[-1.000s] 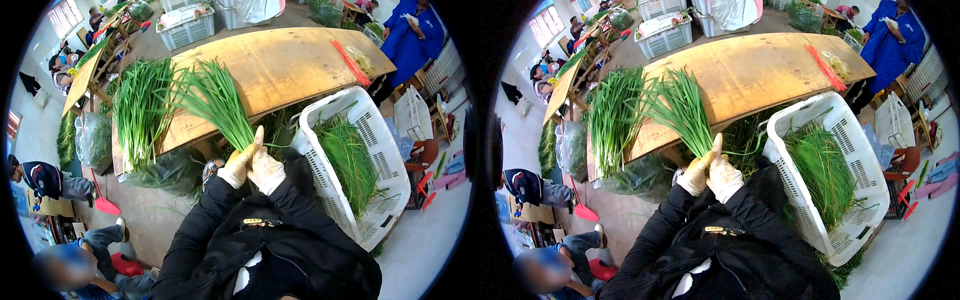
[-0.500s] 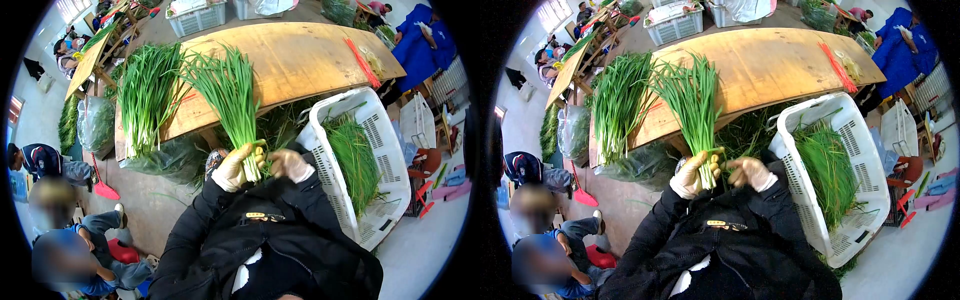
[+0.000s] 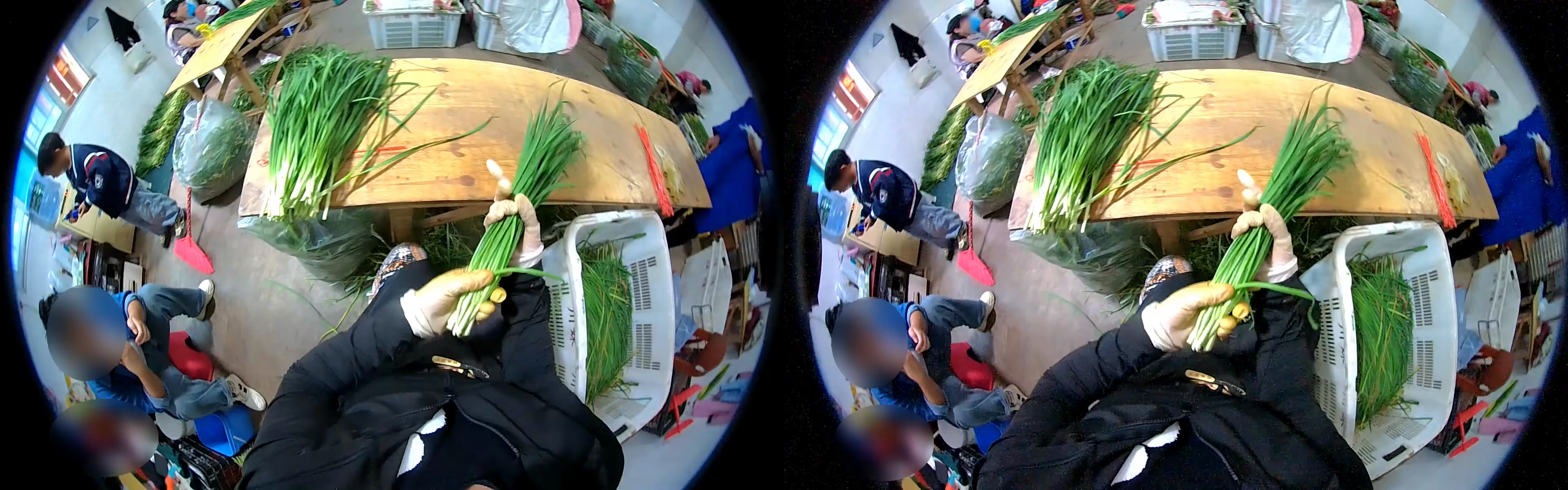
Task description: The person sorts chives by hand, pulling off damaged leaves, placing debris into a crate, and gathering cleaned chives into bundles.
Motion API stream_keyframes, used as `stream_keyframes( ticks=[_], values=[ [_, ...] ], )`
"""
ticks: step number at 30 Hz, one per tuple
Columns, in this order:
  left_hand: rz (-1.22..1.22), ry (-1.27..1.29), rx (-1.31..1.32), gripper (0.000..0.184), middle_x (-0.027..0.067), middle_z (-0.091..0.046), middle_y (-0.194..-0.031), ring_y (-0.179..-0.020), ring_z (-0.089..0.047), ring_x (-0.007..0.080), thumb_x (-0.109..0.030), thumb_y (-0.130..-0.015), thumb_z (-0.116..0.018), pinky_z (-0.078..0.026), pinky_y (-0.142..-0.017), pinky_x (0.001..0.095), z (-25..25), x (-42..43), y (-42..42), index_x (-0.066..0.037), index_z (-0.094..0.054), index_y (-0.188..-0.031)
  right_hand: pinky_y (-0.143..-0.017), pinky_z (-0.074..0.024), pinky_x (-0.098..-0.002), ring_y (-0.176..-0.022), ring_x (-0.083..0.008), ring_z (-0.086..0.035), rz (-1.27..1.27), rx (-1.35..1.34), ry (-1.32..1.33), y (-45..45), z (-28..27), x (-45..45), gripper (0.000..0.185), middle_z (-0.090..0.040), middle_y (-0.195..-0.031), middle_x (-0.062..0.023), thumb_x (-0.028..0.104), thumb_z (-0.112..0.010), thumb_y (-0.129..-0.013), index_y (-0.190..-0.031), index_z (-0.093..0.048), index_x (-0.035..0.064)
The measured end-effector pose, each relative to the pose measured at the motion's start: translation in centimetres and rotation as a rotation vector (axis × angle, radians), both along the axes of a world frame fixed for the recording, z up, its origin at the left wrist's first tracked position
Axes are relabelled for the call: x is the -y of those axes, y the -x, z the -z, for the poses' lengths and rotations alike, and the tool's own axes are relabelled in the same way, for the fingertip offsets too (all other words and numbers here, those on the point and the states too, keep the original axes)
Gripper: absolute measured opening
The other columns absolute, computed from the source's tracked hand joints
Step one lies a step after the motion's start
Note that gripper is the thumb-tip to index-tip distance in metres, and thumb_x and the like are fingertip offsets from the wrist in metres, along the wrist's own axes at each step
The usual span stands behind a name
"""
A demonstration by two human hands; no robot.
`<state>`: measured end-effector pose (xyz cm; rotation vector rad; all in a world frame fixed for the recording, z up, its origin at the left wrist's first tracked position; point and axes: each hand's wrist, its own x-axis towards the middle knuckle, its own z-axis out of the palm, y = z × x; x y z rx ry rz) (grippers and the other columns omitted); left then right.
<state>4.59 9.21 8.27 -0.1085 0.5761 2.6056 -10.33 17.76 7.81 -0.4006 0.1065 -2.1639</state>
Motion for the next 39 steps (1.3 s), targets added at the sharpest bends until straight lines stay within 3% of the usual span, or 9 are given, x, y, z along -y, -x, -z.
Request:
stream_keyframes(
  ticks=[5,7,10,18,24,31,35,37,39],
  values=[
    [-0.25,0.701,-0.23,0.054,0.0152,-0.055,-0.106,-0.096,-0.054,0.0235,-0.038,-0.085,-0.049,-0.043,-0.082,0.0361,0.4,8.0,1.7,-0.004,-0.034,-0.123,-0.064,-0.0471,-0.022,-0.064,-0.004,-0.05,0.129,-0.091,-0.277,3.5,-1.6,2.1,0.057,-0.052,-0.086,0.002,0.005,-0.056,-0.079,-0.129,-0.028,-0.0003],
    [-0.123,2.027,-0.352,0.062,0.0177,-0.046,-0.119,-0.109,-0.046,0.0306,-0.034,-0.081,-0.054,-0.035,-0.091,0.0417,-3.6,11.3,3.2,-0.005,-0.025,-0.129,-0.064,-0.0469,-0.0221,-0.064,-0.0044,-0.051,0.159,-0.112,-0.334,4.9,-1.2,1.9,0.059,-0.052,-0.087,0.0019,0.005,-0.056,-0.079,-0.13,-0.026,-0.0004],
    [0.213,3.033,-0.527,0.07,0.0131,-0.017,-0.14,-0.129,-0.012,0.0354,-0.03,-0.08,-0.049,-0.008,-0.104,0.0456,-1.7,14.9,6.1,-0.01,-0.011,-0.136,-0.062,-0.0461,-0.0231,-0.06,-0.0098,-0.052,0.219,-0.122,-0.401,5.2,-1.0,2.0,0.063,-0.054,-0.078,0.0013,0.009,-0.059,-0.077,-0.13,-0.025,-0.0014],
    [0.466,3.092,-0.541,0.075,0.0094,-0.006,-0.143,-0.13,-0.007,0.0349,-0.04,-0.08,-0.045,-0.004,-0.101,0.0559,-2.8,21.1,9.3,-0.019,-0.003,-0.137,-0.061,-0.0475,-0.0246,-0.062,-0.01,-0.053,0.226,-0.111,-0.539,5.0,0.8,2.6,0.057,-0.056,-0.079,-0.0002,0.011,-0.058,-0.079,-0.127,-0.032,-0.0007],
    [-0.447,2.616,0.082,0.095,0.0095,-0.01,-0.142,-0.128,-0.013,0.0362,-0.026,-0.063,-0.067,-0.011,-0.1,0.0557,-2.1,27.0,6.4,-0.023,-0.006,-0.137,-0.06,-0.0475,-0.0241,-0.065,-0.0102,-0.054,0.344,-0.143,-0.734,4.7,-0.1,8.0,0.046,-0.058,-0.086,-0.0048,0.006,-0.061,-0.075,-0.117,-0.043,0.0003],
    [-0.395,2.419,0.147,0.092,0.0082,-0.01,-0.142,-0.13,-0.01,0.0319,-0.03,-0.066,-0.066,-0.012,-0.101,0.0531,-1.5,28.2,5.7,-0.019,-0.008,-0.137,-0.058,-0.0477,-0.0263,-0.068,-0.0112,-0.054,0.073,-0.278,-0.916,4.1,-1.9,21.2,0.019,-0.058,-0.075,-0.0055,0.013,-0.066,-0.072,-0.086,-0.059,0.0018],
    [-0.47,2.433,0.131,0.092,0.0088,-0.016,-0.14,-0.128,-0.016,0.0289,-0.03,-0.064,-0.068,-0.017,-0.101,0.0461,-0.8,28.8,5.7,-0.016,-0.012,-0.136,-0.062,-0.0449,-0.03,-0.065,-0.0204,-0.054,0.223,-0.42,-1.28,2.4,-1.8,26.9,0.023,-0.057,-0.081,-0.0101,-0.005,-0.062,-0.065,-0.086,-0.054,-0.0025],
    [-0.591,2.51,0.051,0.09,0.0126,-0.026,-0.136,-0.124,-0.027,0.0277,-0.028,-0.061,-0.071,-0.026,-0.099,0.0361,-0.2,28.9,5.6,-0.009,-0.019,-0.133,-0.065,-0.0444,-0.0307,-0.072,-0.0202,-0.054,0.319,-0.276,-1.139,1.9,0.5,29.3,0.032,-0.056,-0.086,-0.0093,-0.005,-0.063,-0.063,-0.093,-0.051,-0.0018],
    [-0.704,2.403,-0.12,0.082,0.0152,-0.027,-0.135,-0.124,-0.025,0.031,-0.029,-0.067,-0.066,-0.019,-0.101,0.0452,0.6,29.7,5.4,-0.008,-0.021,-0.132,-0.075,-0.0442,-0.0314,-0.084,-0.023,-0.053,0.423,-0.265,-0.915,1.1,1.9,30.4,0.057,-0.052,-0.1,-0.0126,-0.005,-0.066,-0.062,-0.112,-0.038,-0.0052]
  ],
)
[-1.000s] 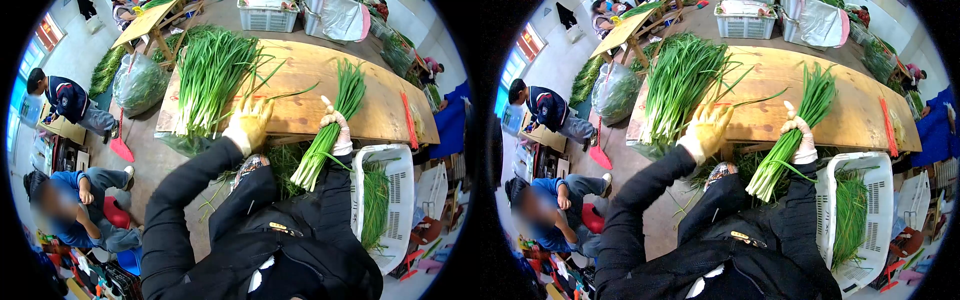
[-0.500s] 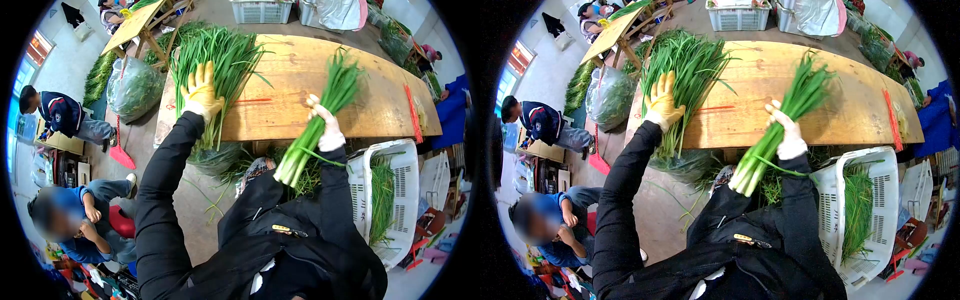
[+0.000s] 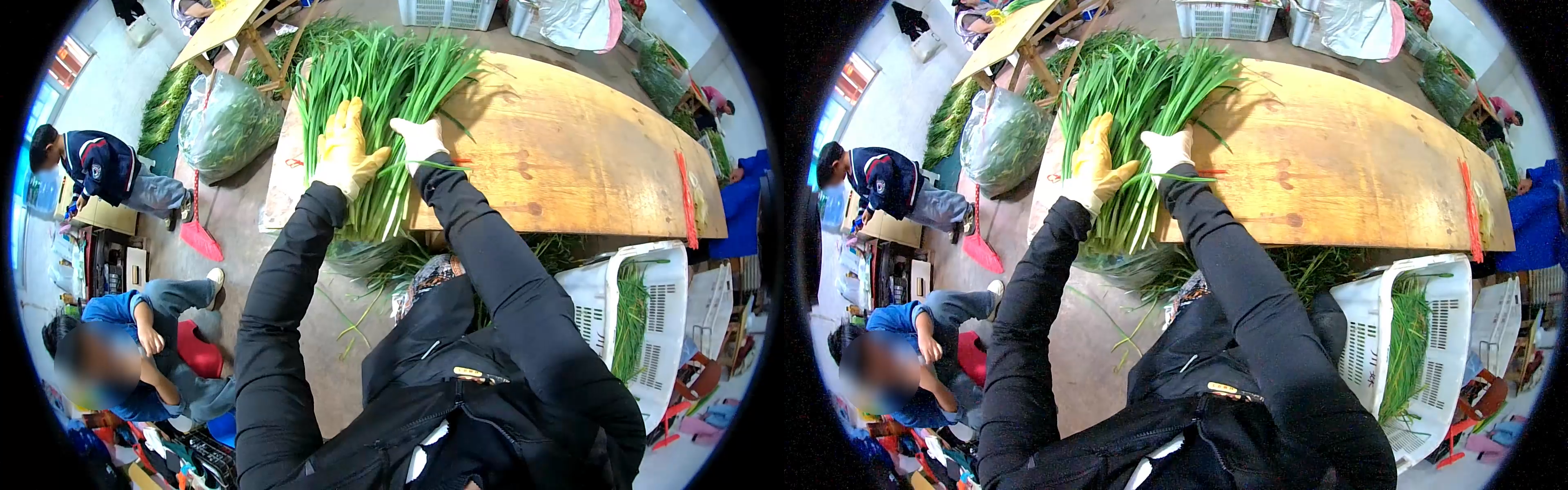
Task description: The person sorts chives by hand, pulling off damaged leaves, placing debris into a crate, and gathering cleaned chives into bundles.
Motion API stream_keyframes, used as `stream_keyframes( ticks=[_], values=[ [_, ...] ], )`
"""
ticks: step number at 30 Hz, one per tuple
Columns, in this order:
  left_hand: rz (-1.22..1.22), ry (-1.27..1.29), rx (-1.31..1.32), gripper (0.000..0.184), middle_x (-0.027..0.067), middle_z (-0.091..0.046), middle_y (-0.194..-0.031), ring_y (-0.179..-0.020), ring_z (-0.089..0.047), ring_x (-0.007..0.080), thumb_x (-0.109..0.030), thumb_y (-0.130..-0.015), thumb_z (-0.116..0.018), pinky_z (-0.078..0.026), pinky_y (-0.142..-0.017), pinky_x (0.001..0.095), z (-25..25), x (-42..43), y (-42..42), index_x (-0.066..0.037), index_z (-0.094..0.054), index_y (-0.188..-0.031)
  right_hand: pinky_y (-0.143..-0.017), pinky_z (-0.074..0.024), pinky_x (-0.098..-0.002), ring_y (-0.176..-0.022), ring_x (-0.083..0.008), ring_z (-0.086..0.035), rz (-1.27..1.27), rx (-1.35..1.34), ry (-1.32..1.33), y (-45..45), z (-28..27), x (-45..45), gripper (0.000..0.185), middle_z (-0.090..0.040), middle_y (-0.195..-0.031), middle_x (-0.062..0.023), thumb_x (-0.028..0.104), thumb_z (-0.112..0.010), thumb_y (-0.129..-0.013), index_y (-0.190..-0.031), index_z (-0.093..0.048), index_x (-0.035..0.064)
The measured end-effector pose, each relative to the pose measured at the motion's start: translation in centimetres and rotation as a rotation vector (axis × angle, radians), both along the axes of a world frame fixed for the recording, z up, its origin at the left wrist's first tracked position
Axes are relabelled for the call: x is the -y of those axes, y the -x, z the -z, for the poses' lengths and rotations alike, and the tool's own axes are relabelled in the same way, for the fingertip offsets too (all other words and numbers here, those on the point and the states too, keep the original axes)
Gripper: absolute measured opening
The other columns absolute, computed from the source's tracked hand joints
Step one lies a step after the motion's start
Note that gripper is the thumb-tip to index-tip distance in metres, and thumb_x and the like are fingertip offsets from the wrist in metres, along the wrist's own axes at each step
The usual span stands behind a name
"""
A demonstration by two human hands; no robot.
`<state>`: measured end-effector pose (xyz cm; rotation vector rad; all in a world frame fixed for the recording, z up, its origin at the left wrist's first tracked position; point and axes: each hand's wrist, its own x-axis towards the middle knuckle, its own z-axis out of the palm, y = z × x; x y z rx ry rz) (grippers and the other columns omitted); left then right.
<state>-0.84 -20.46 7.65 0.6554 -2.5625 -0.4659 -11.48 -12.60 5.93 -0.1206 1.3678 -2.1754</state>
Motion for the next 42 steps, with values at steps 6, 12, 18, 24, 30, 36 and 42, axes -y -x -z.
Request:
stream_keyframes(
  ticks=[6,12,18,24,30,36,42],
  values=[
    [0.116,0.067,-0.477,0.026,0.015,-0.054,-0.091,-0.087,-0.052,0.0259,-0.01,-0.075,-0.059,-0.039,-0.081,0.0322,-4.1,-2.1,-2.5,0.001,-0.05,-0.097,-0.098,-0.028,-0.0357,-0.118,-0.036,-0.033,0.208,-0.301,-0.52,-0.1,1.1,1.7,0.089,-0.029,-0.128,-0.0267,0.025,-0.073,-0.063,-0.129,-0.02,-0.0041],
    [0.953,0.578,0.105,0.01,0.0044,-0.051,-0.078,-0.083,-0.05,0.0203,-0.021,-0.076,-0.051,-0.043,-0.073,0.0334,-4.3,-4.1,-2.7,-0.012,-0.05,-0.074,-0.096,-0.0309,-0.0384,-0.115,-0.0363,-0.036,0.083,-0.411,-0.701,0.5,0.4,1.2,0.085,-0.031,-0.126,-0.0283,0.041,-0.064,-0.071,-0.128,-0.022,-0.0057],
    [0.87,0.43,0.314,0.05,0.0018,-0.048,-0.116,-0.114,-0.039,0.0229,-0.032,-0.063,-0.066,-0.029,-0.095,0.0403,-2.8,-1.4,-0.3,-0.018,-0.052,-0.109,-0.098,-0.0291,-0.0341,-0.117,-0.0295,-0.038,-0.444,-0.508,-0.683,4.2,-1.2,-2.9,0.077,-0.037,-0.127,-0.0226,0.058,-0.031,-0.082,-0.129,-0.027,-0.0029],
    [0.746,0.332,0.372,0.045,0.0019,-0.054,-0.109,-0.106,-0.046,0.0252,-0.028,-0.066,-0.064,-0.036,-0.087,0.0397,-3.8,-1.7,0.8,-0.019,-0.053,-0.109,-0.085,-0.0386,-0.0357,-0.102,-0.0304,-0.048,-0.457,-0.882,-0.769,9.3,1.5,-8.3,0.043,-0.052,-0.11,-0.0172,0.036,-0.041,-0.085,-0.108,-0.051,0.0007],
    [0.702,0.451,0.448,0.039,0.0019,-0.053,-0.085,-0.087,-0.048,0.0267,-0.032,-0.068,-0.062,-0.039,-0.074,0.0386,-3.7,-3.0,2.7,-0.03,-0.056,-0.106,-0.063,-0.045,-0.0369,-0.073,-0.026,-0.056,-0.27,-1.461,-0.799,0.9,0.3,-13.9,0.026,-0.056,-0.074,-0.0112,0.033,-0.055,-0.077,-0.082,-0.057,0.0077],
    [0.688,0.472,0.464,0.038,0.004,-0.052,-0.087,-0.088,-0.047,0.0268,-0.037,-0.064,-0.065,-0.038,-0.075,0.0401,-3.2,-3.3,3.1,-0.029,-0.06,-0.101,-0.057,-0.0451,-0.0369,-0.067,-0.028,-0.057,-0.595,-1.523,-0.984,-6.7,-0.1,-13.1,0.042,-0.055,-0.067,-0.0094,0.05,-0.058,-0.068,-0.068,-0.055,0.0079],
    [0.649,0.416,0.456,0.045,0.0046,-0.052,-0.09,-0.09,-0.046,0.0277,-0.04,-0.057,-0.069,-0.037,-0.077,0.0407,-2.8,-3.1,3.2,-0.028,-0.061,-0.1,-0.054,-0.0464,-0.0366,-0.062,-0.0282,-0.058,-0.395,-1.583,-0.961,-8.3,2.7,-11.7,0.021,-0.056,-0.063,-0.0093,0.027,-0.058,-0.073,-0.065,-0.055,0.0078]
  ],
)
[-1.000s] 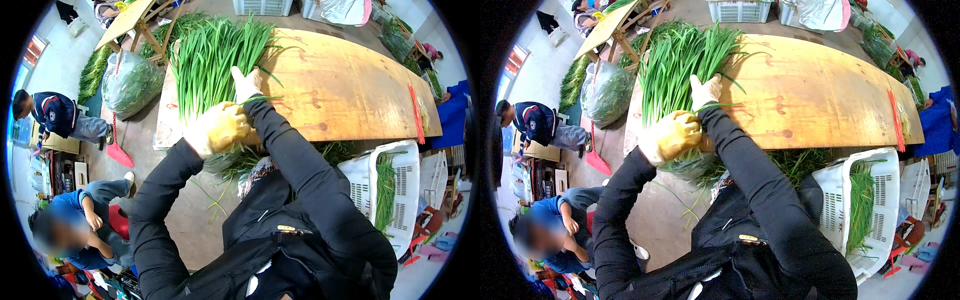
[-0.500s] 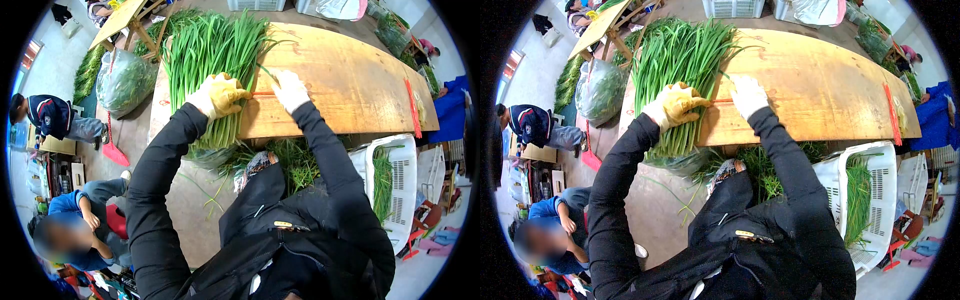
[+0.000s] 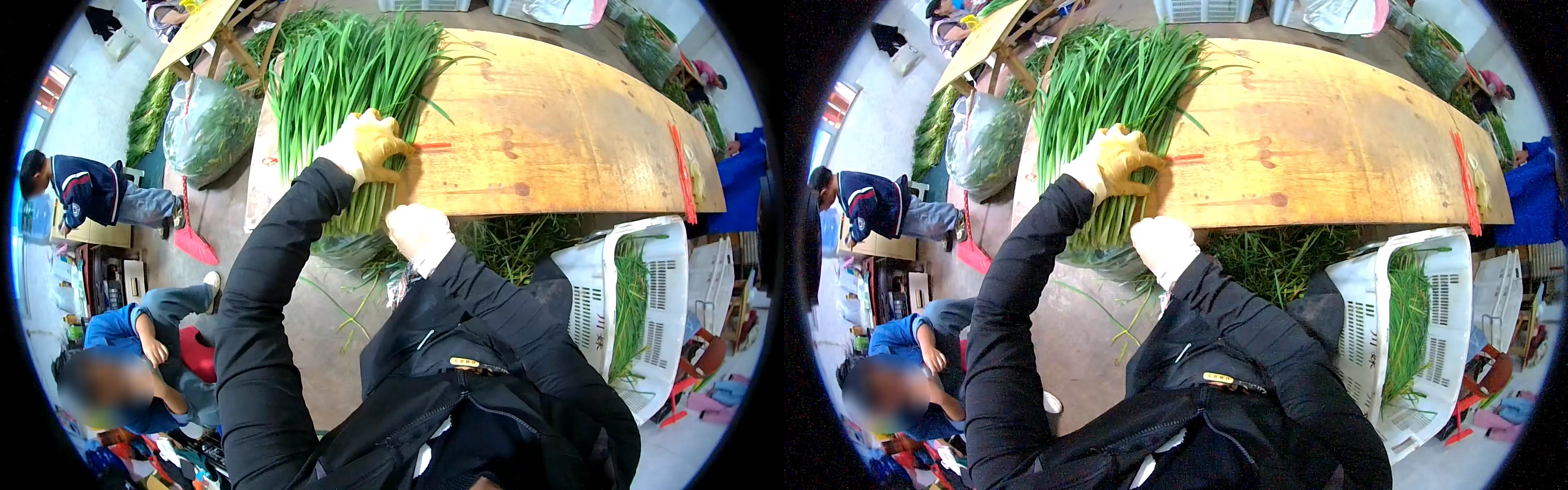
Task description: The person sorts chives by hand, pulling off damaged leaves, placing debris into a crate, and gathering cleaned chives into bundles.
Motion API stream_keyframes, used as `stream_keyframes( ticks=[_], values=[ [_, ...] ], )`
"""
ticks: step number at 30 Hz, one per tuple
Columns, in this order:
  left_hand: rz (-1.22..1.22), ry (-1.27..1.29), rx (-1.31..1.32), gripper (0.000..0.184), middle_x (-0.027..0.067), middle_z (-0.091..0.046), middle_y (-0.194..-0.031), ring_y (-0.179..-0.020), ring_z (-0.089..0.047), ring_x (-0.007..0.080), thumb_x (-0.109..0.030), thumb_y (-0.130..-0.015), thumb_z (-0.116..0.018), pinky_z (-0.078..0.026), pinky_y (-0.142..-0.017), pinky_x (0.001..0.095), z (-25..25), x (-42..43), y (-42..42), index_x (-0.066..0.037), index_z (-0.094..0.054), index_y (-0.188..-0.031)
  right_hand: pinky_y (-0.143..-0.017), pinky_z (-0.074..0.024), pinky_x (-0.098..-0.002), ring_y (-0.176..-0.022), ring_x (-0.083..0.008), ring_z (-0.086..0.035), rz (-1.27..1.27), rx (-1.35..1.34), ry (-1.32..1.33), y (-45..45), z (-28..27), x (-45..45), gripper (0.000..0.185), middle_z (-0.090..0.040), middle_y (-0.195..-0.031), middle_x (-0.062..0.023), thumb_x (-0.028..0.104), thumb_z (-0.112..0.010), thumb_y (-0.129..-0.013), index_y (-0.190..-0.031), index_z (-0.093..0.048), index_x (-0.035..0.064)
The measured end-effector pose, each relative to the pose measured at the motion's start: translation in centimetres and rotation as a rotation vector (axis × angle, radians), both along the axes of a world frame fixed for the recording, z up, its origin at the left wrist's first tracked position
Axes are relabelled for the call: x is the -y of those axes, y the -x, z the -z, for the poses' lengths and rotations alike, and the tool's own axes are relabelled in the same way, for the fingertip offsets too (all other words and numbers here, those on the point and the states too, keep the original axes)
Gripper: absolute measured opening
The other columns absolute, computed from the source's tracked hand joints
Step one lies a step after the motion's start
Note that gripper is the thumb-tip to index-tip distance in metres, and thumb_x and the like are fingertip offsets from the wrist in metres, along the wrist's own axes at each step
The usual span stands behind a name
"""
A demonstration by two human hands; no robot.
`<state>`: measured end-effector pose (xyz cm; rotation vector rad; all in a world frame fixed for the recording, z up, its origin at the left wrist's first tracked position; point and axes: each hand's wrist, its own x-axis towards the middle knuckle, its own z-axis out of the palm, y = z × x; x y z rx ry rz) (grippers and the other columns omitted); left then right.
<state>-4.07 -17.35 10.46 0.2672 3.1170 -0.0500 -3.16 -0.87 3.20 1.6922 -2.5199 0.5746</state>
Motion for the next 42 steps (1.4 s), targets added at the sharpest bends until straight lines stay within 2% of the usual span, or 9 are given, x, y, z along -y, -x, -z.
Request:
stream_keyframes(
  ticks=[8,11,14,18,21,25,34,39,42],
  values=[
    [-0.011,-0.017,0.013,0.046,0.0045,-0.052,-0.091,-0.09,-0.045,0.0284,-0.038,-0.055,-0.07,-0.037,-0.078,0.0406,0.2,0.2,0.0,-0.029,-0.061,-0.1,-0.059,-0.0471,-0.0377,-0.068,-0.0299,-0.058,-0.708,0.59,-0.312,-2.4,0.6,-8.8,0.022,-0.057,-0.07,-0.0122,0.028,-0.05,-0.078,-0.073,-0.055,0.0069],
    [-0.011,-0.044,0.01,0.047,0.0045,-0.052,-0.091,-0.091,-0.045,0.0284,-0.037,-0.055,-0.071,-0.037,-0.079,0.0397,0.3,0.3,0.0,-0.028,-0.06,-0.101,-0.061,-0.0477,-0.038,-0.07,-0.0292,-0.059,-0.5,0.647,-0.579,0.8,1.5,-15.7,0.027,-0.059,-0.073,-0.0137,0.03,-0.048,-0.081,-0.08,-0.058,0.0049],
    [-0.01,-0.024,0.003,0.049,0.0047,-0.052,-0.096,-0.092,-0.045,0.0279,-0.037,-0.055,-0.071,-0.038,-0.079,0.0388,0.1,0.2,-0.3,-0.025,-0.06,-0.102,-0.066,-0.048,-0.0356,-0.077,-0.0284,-0.059,0.281,0.262,-1.049,5.2,5.3,-23.7,0.041,-0.06,-0.083,-0.0146,0.028,-0.054,-0.077,-0.112,-0.048,0.0089],
    [0.007,-0.118,-0.049,0.052,0.0049,-0.047,-0.111,-0.1,-0.043,0.0281,-0.038,-0.057,-0.069,-0.034,-0.085,0.0417,0.3,-0.1,-0.6,-0.016,-0.059,-0.102,-0.069,-0.0462,-0.0337,-0.079,-0.0233,-0.058,-0.039,0.57,-0.488,7.2,-5.5,-18.1,0.043,-0.058,-0.088,-0.0146,0.022,-0.055,-0.08,-0.12,-0.046,0.0072],
    [-0.062,0.043,-0.113,0.051,0.0084,-0.041,-0.123,-0.12,-0.031,0.0298,-0.043,-0.062,-0.064,-0.023,-0.097,0.0454,0.6,-0.7,-0.5,-0.007,-0.059,-0.098,-0.066,-0.0453,-0.033,-0.073,-0.025,-0.055,-0.117,0.02,0.181,8.6,-5.4,-11.5,0.015,-0.056,-0.078,-0.0097,0.012,-0.056,-0.078,-0.091,-0.057,0.007],
    [-0.123,0.067,-0.143,0.039,0.0088,-0.04,-0.124,-0.12,-0.031,0.0294,-0.034,-0.067,-0.059,-0.022,-0.099,0.0465,1.6,-1.3,0.2,-0.003,-0.058,-0.09,-0.072,-0.0414,-0.0385,-0.084,-0.0297,-0.049,0.001,-0.086,0.205,11.4,-2.0,-2.6,0.039,-0.051,-0.088,-0.0144,0.028,-0.054,-0.079,-0.111,-0.048,0.007],
    [-0.136,0.121,-0.079,0.058,0.0085,-0.03,-0.134,-0.126,-0.024,0.0279,-0.03,-0.071,-0.055,-0.016,-0.102,0.0473,1.9,-1.1,0.0,-0.012,-0.04,-0.124,-0.072,-0.0438,-0.0355,-0.082,-0.03,-0.052,-0.113,0.19,-0.175,10.0,-1.8,-1.4,0.019,-0.051,-0.086,-0.0132,0.019,-0.055,-0.077,-0.092,-0.053,0.0071],
    [-0.111,0.062,-0.087,0.051,0.0083,-0.03,-0.134,-0.127,-0.022,0.0253,-0.033,-0.073,-0.054,-0.013,-0.103,0.0472,1.6,-0.7,-0.2,-0.016,-0.047,-0.121,-0.066,-0.0453,-0.0364,-0.078,-0.0282,-0.054,-0.104,0.029,0.25,6.9,-4.0,-2.3,0.026,-0.053,-0.081,-0.0112,0.026,-0.057,-0.075,-0.093,-0.052,0.0075],
    [-0.107,0.064,-0.086,0.049,0.0079,-0.031,-0.133,-0.126,-0.023,0.0252,-0.034,-0.071,-0.055,-0.014,-0.102,0.0473,1.6,-0.5,-0.3,-0.015,-0.05,-0.117,-0.066,-0.0452,-0.0362,-0.078,-0.0271,-0.055,-0.202,0.28,-0.177,3.5,-4.0,-2.1,0.038,-0.051,-0.081,-0.0101,0.029,-0.063,-0.072,-0.099,-0.047,0.0076]
  ],
)
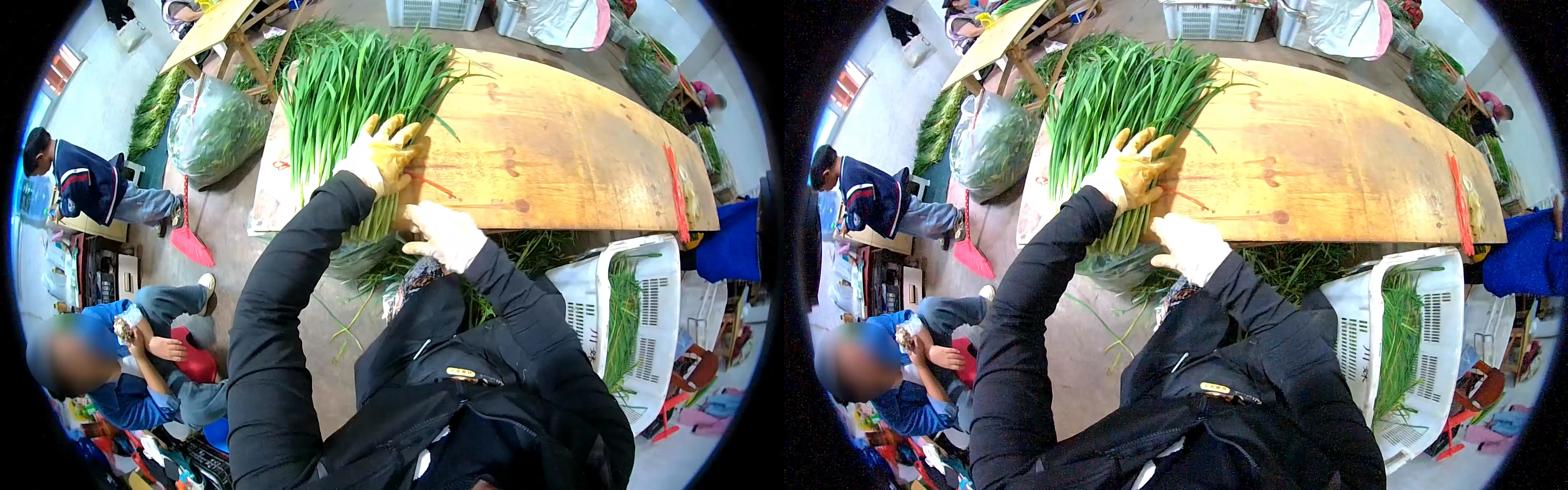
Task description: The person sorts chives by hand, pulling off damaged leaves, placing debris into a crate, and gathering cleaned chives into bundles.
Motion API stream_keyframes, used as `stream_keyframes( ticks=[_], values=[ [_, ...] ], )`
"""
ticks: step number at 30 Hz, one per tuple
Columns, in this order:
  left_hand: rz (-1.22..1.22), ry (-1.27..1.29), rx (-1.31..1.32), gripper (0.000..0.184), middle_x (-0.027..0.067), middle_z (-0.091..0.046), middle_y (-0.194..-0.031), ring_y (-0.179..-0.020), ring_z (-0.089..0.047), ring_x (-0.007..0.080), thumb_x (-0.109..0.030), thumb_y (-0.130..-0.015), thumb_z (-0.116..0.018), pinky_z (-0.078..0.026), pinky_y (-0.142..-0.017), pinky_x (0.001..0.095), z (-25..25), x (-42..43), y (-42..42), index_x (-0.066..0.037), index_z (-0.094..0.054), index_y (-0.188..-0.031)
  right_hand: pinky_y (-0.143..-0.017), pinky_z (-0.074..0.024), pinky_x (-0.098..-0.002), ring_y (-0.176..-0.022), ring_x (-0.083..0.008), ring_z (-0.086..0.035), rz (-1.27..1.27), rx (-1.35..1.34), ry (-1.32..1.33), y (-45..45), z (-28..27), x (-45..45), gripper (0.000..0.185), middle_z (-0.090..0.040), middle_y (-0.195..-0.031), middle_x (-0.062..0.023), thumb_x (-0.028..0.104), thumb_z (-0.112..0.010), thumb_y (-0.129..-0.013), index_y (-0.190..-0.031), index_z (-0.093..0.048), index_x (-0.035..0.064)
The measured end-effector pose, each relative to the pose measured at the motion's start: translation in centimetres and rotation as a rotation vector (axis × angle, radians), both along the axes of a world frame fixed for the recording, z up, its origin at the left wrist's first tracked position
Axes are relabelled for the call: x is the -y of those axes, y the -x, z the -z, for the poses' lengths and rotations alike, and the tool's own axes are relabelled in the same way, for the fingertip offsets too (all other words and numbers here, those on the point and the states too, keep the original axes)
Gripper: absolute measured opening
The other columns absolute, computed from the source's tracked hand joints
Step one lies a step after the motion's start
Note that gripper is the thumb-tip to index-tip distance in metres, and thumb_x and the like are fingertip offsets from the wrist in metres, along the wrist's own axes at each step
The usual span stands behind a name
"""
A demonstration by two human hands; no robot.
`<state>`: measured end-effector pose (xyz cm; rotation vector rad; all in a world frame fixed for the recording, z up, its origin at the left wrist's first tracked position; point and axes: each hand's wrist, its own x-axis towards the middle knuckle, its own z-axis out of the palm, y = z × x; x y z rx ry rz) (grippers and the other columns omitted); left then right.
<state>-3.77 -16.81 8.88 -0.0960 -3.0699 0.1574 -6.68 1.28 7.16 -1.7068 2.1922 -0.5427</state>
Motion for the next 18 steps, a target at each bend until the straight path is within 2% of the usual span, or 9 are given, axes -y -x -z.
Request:
stream_keyframes(
  ticks=[2,4,5,6,8,10,13,15,18],
  values=[
    [0.014,-0.008,-0.014,0.054,0.0079,-0.031,-0.132,-0.124,-0.026,0.0274,-0.033,-0.069,-0.058,-0.018,-0.101,0.0486,0.3,0.2,0.1,-0.017,-0.047,-0.119,-0.066,-0.0453,-0.0365,-0.077,-0.0275,-0.055,0.046,-0.036,0.047,-0.2,1.8,0.7,0.037,-0.051,-0.083,-0.0106,0.027,-0.064,-0.07,-0.096,-0.047,0.0069],
    [0.018,-0.02,-0.014,0.053,0.0079,-0.031,-0.132,-0.124,-0.026,0.0275,-0.031,-0.069,-0.058,-0.018,-0.1,0.0485,0.2,0.3,0.0,-0.017,-0.047,-0.119,-0.067,-0.045,-0.0368,-0.079,-0.0287,-0.054,0.24,0.072,0.265,0.1,3.4,1.3,0.039,-0.05,-0.085,-0.0114,0.027,-0.064,-0.07,-0.1,-0.047,0.0071],
    [0.017,-0.024,-0.014,0.052,0.0078,-0.031,-0.132,-0.123,-0.026,0.0276,-0.03,-0.069,-0.058,-0.019,-0.1,0.0484,0.3,0.3,0.1,-0.017,-0.047,-0.119,-0.067,-0.0442,-0.037,-0.081,-0.0284,-0.052,0.243,-0.079,0.356,-0.2,3.3,1.5,0.042,-0.05,-0.086,-0.0103,0.03,-0.064,-0.07,-0.103,-0.049,0.0088],
    [0.018,-0.027,-0.014,0.051,0.0077,-0.031,-0.132,-0.123,-0.027,0.0277,-0.029,-0.07,-0.057,-0.019,-0.1,0.0484,0.3,0.3,0.2,-0.017,-0.047,-0.119,-0.067,-0.0442,-0.037,-0.081,-0.0284,-0.052,0.246,-0.08,0.355,-0.5,3.2,1.7,0.042,-0.05,-0.086,-0.0103,0.03,-0.064,-0.07,-0.103,-0.049,0.0088],
    [0.017,-0.013,-0.011,0.051,0.0076,-0.032,-0.132,-0.123,-0.027,0.0277,-0.029,-0.07,-0.057,-0.019,-0.1,0.0482,0.3,0.3,0.2,-0.017,-0.048,-0.118,-0.067,-0.0432,-0.0368,-0.084,-0.0266,-0.051,0.183,-0.337,0.105,-1.2,2.7,2.0,0.045,-0.05,-0.086,-0.0083,0.033,-0.063,-0.069,-0.106,-0.051,0.0118],
    [0.011,0.003,-0.008,0.05,0.0074,-0.032,-0.132,-0.123,-0.027,0.0277,-0.028,-0.07,-0.057,-0.019,-0.1,0.048,0.2,0.3,0.2,-0.016,-0.048,-0.118,-0.068,-0.0421,-0.0353,-0.084,-0.0243,-0.05,0.205,-0.369,0.091,-1.5,2.5,2.0,0.046,-0.05,-0.085,-0.0068,0.036,-0.063,-0.068,-0.106,-0.052,0.0118],
    [0.016,0.012,-0.005,0.052,0.0069,-0.032,-0.132,-0.123,-0.027,0.0279,-0.029,-0.07,-0.057,-0.019,-0.1,0.0476,0.4,0.3,0.1,-0.018,-0.046,-0.12,-0.068,-0.0418,-0.0348,-0.083,-0.0236,-0.049,0.176,-0.435,0.129,-1.3,2.5,1.9,0.038,-0.049,-0.083,-0.0064,0.033,-0.064,-0.066,-0.095,-0.056,0.01],
    [0.041,-0.03,-0.082,0.054,0.007,-0.031,-0.133,-0.123,-0.028,0.0282,-0.031,-0.07,-0.057,-0.019,-0.1,0.0469,0.6,0.4,0.2,-0.02,-0.043,-0.122,-0.067,-0.0415,-0.0329,-0.079,-0.0227,-0.049,0.079,-0.451,0.313,-1.0,2.7,2.0,0.026,-0.049,-0.078,-0.0053,0.029,-0.065,-0.062,-0.077,-0.057,0.0095],
    [0.046,-0.033,-0.113,0.056,0.0072,-0.031,-0.134,-0.123,-0.029,0.0285,-0.031,-0.07,-0.057,-0.019,-0.1,0.0462,0.6,0.2,0.1,-0.023,-0.041,-0.124,-0.065,-0.042,-0.0315,-0.075,-0.0219,-0.05,-0.027,-0.434,0.399,-0.5,2.7,2.4,0.018,-0.048,-0.073,-0.0049,0.024,-0.065,-0.058,-0.065,-0.055,0.0103]
  ],
)
